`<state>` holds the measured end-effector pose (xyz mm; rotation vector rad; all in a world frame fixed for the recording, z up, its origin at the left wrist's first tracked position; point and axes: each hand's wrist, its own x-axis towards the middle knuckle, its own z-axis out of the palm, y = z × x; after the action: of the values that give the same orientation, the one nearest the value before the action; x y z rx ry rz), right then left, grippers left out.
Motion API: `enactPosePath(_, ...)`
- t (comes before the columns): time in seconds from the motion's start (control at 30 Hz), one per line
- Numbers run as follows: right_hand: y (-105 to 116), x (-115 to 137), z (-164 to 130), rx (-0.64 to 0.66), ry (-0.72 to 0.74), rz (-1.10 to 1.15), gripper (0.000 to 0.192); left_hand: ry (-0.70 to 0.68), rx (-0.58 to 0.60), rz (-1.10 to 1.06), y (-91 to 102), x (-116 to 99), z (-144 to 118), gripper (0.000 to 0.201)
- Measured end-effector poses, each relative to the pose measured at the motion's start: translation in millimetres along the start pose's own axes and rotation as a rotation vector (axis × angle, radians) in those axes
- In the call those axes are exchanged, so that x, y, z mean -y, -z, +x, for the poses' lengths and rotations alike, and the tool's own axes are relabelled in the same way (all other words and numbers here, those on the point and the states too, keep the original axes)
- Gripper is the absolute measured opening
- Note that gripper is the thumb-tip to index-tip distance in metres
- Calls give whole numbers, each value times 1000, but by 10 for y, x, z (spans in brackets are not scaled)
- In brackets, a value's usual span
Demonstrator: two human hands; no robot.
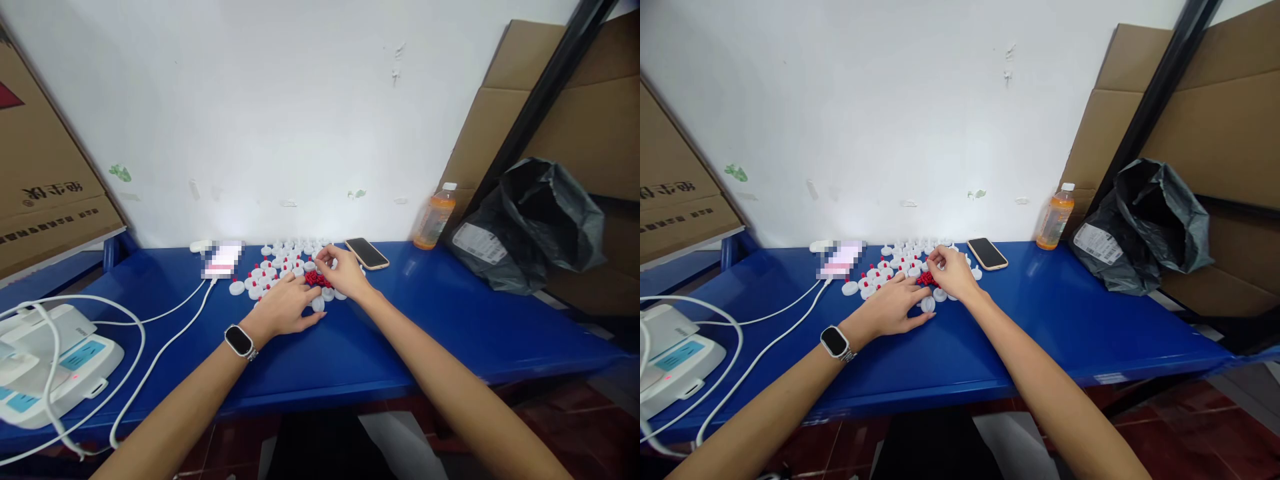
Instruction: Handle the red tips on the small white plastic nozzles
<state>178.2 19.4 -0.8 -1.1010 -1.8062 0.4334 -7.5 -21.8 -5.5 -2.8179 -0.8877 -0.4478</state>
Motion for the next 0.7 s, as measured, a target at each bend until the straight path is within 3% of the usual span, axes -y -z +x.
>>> enactPosePath(0.1,-17,-1,2,-2,8,40,7,80,-48,-121,-10,69,16,30)
enactPosePath(0.27,-70,-37,14,-22,-33,204,14,417,-292,-423,40,231,-8,32)
enactPosePath(0.47,-187,-47,14,1,-126,498,27,411,-339,-585,47,194,8,33)
enactPosePath(0.7,-253,48,-33,28,-172,620,34,490,-374,-861,35,142,57,27)
